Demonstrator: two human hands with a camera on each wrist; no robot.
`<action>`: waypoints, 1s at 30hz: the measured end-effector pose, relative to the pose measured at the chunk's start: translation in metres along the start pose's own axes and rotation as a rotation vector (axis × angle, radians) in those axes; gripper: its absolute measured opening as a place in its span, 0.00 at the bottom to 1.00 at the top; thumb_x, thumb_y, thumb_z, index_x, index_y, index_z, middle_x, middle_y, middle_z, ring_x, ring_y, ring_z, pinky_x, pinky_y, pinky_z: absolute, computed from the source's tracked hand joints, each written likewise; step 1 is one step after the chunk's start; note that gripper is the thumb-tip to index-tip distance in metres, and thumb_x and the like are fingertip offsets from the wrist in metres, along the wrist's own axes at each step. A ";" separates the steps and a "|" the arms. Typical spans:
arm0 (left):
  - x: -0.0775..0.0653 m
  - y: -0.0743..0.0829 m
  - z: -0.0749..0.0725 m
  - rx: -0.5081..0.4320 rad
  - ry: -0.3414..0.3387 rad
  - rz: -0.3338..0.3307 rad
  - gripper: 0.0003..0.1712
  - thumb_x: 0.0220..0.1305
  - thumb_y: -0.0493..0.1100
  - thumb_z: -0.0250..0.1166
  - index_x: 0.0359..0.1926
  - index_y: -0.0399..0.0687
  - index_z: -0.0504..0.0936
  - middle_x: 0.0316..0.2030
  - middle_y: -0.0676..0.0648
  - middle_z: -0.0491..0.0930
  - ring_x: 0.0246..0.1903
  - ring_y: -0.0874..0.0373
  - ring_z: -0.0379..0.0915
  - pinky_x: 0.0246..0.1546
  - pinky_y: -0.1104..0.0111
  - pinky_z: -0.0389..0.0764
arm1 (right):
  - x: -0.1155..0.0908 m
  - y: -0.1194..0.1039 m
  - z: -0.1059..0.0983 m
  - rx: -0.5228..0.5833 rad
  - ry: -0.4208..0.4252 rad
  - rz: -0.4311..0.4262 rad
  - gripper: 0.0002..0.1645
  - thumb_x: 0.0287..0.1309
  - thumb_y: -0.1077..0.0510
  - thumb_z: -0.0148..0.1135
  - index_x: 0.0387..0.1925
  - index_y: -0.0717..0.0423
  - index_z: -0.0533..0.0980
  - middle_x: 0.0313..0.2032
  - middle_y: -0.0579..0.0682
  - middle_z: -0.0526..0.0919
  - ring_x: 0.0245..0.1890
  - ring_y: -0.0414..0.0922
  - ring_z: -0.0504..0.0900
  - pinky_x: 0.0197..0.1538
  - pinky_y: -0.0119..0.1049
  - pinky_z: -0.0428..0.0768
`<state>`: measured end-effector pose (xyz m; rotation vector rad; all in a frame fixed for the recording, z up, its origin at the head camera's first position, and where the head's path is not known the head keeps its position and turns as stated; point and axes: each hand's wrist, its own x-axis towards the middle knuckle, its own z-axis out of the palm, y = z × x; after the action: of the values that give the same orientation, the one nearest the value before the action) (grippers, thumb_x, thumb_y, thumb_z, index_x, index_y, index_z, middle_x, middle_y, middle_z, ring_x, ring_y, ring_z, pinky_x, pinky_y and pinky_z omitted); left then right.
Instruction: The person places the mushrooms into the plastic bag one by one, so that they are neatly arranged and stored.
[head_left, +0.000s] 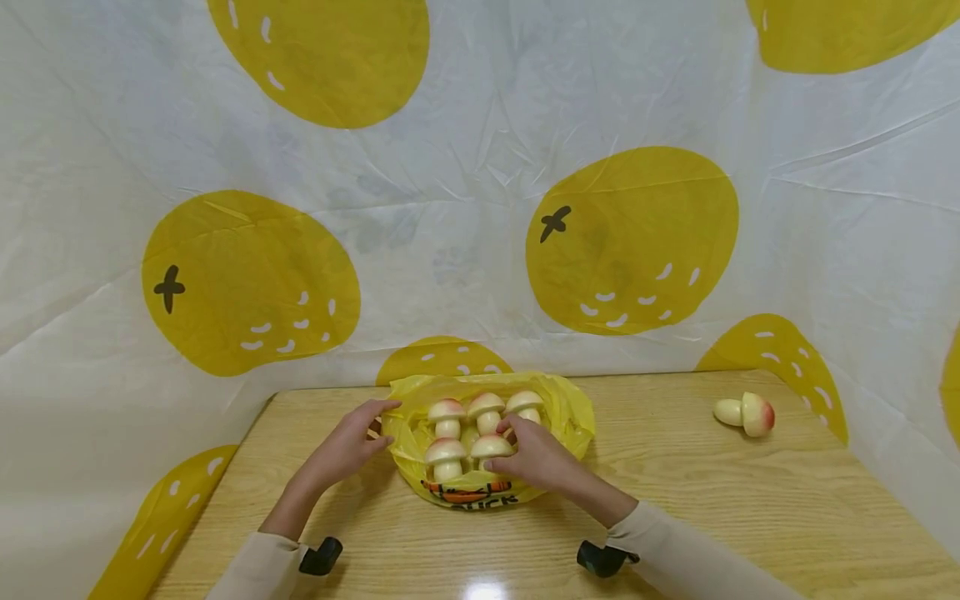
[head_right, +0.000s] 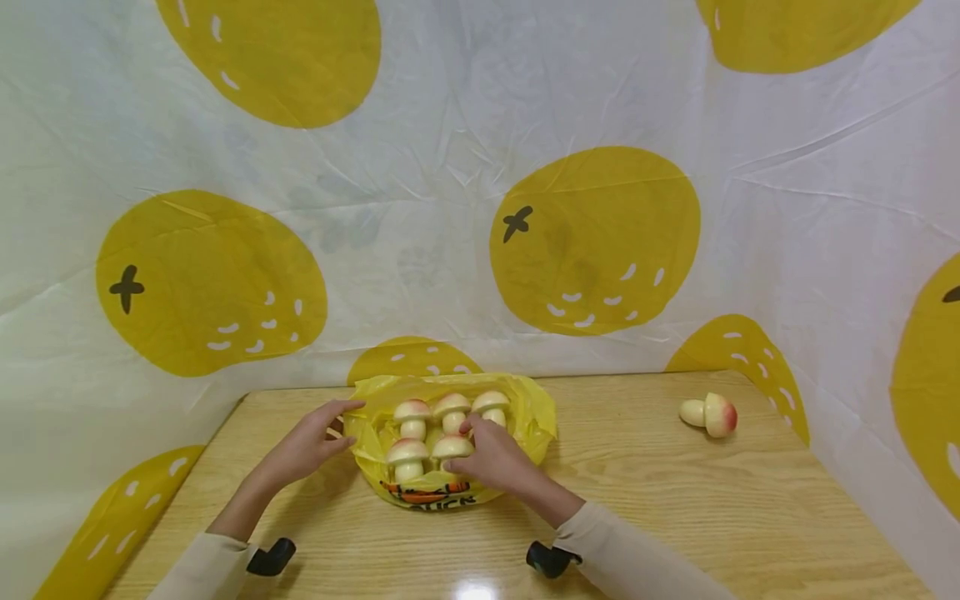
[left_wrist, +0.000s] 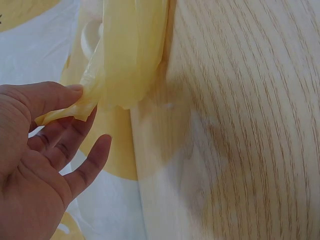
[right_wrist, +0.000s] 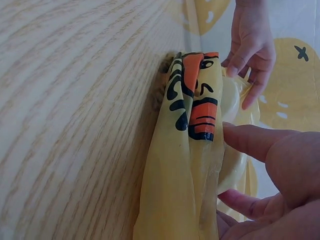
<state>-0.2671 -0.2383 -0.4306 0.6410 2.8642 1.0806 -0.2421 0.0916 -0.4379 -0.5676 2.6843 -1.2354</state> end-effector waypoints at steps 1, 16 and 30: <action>0.000 0.000 0.000 0.000 -0.002 0.000 0.32 0.68 0.32 0.66 0.71 0.39 0.70 0.63 0.39 0.73 0.45 0.53 0.76 0.36 0.69 0.81 | 0.000 0.000 0.000 0.003 -0.003 0.006 0.32 0.57 0.50 0.76 0.56 0.61 0.73 0.45 0.55 0.81 0.39 0.45 0.79 0.39 0.42 0.78; -0.001 0.001 0.001 0.004 -0.011 -0.003 0.32 0.68 0.33 0.66 0.72 0.39 0.69 0.63 0.39 0.73 0.45 0.54 0.76 0.36 0.69 0.81 | 0.005 0.000 -0.006 -0.027 -0.034 -0.050 0.27 0.57 0.57 0.75 0.56 0.60 0.77 0.50 0.55 0.82 0.51 0.54 0.80 0.46 0.47 0.81; -0.001 0.001 0.001 0.021 -0.003 0.005 0.32 0.68 0.33 0.66 0.71 0.39 0.70 0.62 0.39 0.73 0.45 0.54 0.76 0.37 0.69 0.81 | 0.001 -0.002 -0.016 -0.020 -0.046 -0.070 0.31 0.57 0.64 0.74 0.61 0.65 0.74 0.54 0.61 0.80 0.42 0.51 0.86 0.45 0.45 0.84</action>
<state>-0.2659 -0.2373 -0.4312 0.6505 2.8767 1.0510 -0.2470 0.1012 -0.4258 -0.6892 2.6634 -1.1979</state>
